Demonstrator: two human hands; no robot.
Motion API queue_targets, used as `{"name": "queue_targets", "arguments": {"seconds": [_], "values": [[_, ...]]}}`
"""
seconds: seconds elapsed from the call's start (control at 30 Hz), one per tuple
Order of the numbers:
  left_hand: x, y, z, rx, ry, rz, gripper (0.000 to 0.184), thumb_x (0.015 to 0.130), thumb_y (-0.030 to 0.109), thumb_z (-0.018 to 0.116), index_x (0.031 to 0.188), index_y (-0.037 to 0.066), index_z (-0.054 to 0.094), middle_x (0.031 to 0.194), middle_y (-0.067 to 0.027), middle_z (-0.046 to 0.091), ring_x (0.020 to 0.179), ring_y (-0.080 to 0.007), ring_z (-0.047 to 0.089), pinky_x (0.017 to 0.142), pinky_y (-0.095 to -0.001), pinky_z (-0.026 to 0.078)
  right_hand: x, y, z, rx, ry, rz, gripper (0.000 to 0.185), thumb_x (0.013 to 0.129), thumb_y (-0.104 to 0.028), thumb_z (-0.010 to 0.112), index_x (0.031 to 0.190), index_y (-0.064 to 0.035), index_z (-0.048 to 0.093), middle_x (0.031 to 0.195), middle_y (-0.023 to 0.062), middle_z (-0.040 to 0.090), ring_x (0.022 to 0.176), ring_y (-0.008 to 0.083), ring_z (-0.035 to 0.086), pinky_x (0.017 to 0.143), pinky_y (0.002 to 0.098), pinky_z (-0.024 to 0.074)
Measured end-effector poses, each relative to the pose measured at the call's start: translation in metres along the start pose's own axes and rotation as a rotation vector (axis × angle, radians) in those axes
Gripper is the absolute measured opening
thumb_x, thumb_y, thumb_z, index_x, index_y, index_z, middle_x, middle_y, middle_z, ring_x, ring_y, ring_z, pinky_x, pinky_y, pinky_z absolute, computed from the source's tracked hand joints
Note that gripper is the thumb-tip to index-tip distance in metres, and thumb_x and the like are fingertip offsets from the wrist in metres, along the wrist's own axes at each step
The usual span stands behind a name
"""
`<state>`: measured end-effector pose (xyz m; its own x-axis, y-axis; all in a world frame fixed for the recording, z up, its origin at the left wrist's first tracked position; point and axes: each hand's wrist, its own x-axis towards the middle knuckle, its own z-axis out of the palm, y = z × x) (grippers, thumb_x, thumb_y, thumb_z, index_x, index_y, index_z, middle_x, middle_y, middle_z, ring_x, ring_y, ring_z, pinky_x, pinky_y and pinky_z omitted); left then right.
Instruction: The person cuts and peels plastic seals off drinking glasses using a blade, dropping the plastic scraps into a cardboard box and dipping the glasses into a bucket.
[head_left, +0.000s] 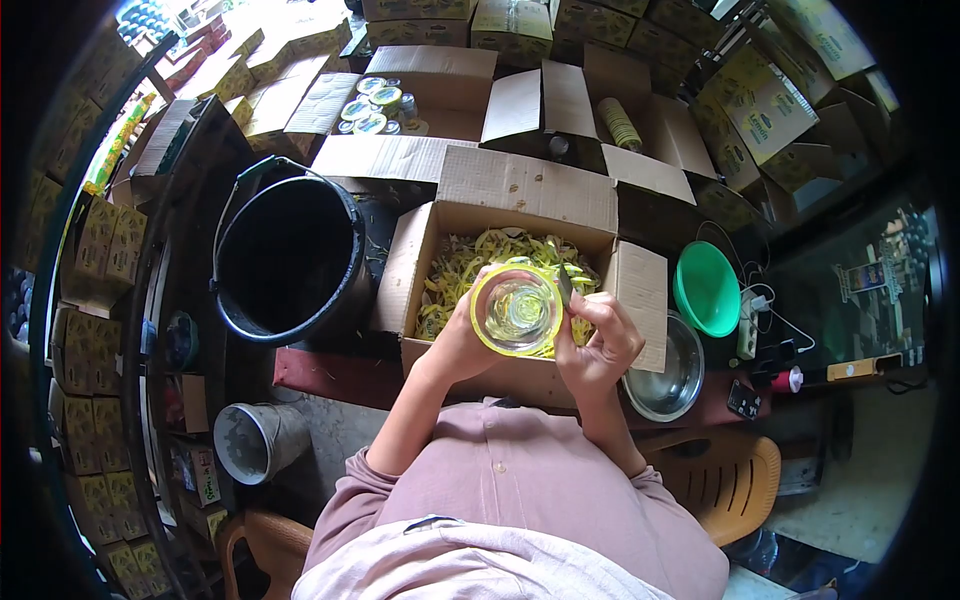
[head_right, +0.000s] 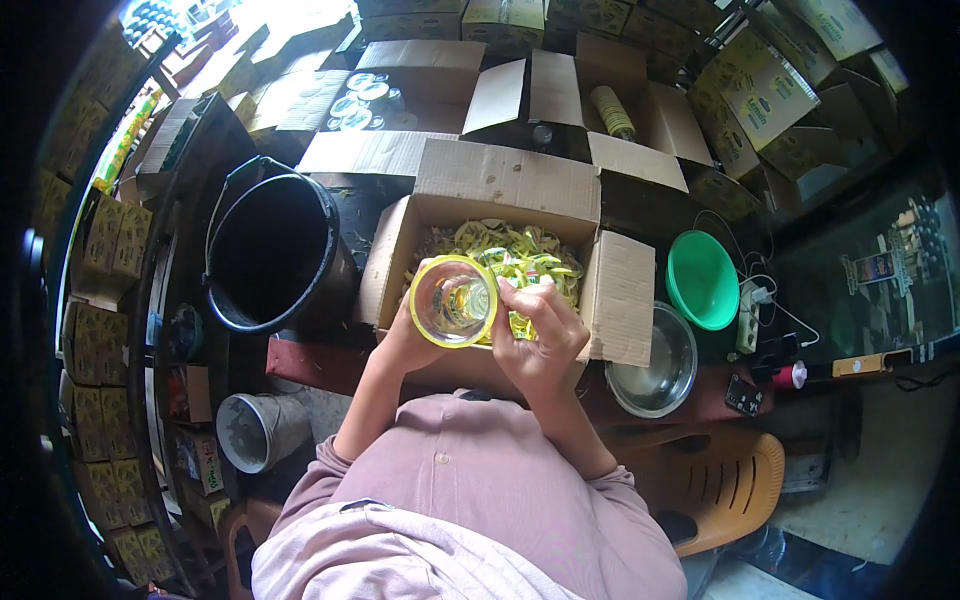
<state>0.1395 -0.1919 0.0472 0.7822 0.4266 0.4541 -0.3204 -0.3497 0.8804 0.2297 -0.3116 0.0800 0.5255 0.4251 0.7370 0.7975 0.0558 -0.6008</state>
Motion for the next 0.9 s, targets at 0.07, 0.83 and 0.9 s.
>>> {"name": "queue_targets", "arguments": {"seconds": [0.07,0.83,0.9], "values": [[0.0,-0.001,-0.002,0.024,-0.057,0.034,0.058,0.059,0.005,0.076,0.11,0.002,0.049,0.109,-0.012,0.051,0.103,-0.0263,0.05,0.089,-0.0331,0.041,0.001,0.003,-0.002,0.025,-0.024,-0.004,0.021,0.063,0.006,0.068,0.081,-0.0029,0.062,0.068,0.0083,0.059,0.06,0.0179,0.059,0.058,0.0272,0.048],[-0.004,-0.012,-0.004,-0.153,-0.024,-0.014,0.07,0.059,0.005,0.078,0.119,0.003,0.041,0.114,-0.0107,0.047,0.107,-0.022,0.049,0.091,-0.0332,0.04,-0.008,-0.004,0.0,0.007,-0.012,0.026,0.018,0.067,0.004,0.067,0.082,-0.0033,0.062,0.068,0.008,0.059,0.062,0.0169,0.061,0.056,0.0266,0.0484],[-0.004,-0.011,-0.005,-0.106,-0.056,0.005,0.071,0.059,0.006,0.078,0.119,0.003,0.041,0.114,-0.0109,0.047,0.107,-0.0228,0.049,0.091,-0.0333,0.04,-0.01,-0.004,0.0,0.018,-0.012,0.045,0.019,0.067,0.005,0.067,0.083,-0.0037,0.062,0.069,0.0081,0.06,0.062,0.0172,0.061,0.056,0.0268,0.0486]]}}
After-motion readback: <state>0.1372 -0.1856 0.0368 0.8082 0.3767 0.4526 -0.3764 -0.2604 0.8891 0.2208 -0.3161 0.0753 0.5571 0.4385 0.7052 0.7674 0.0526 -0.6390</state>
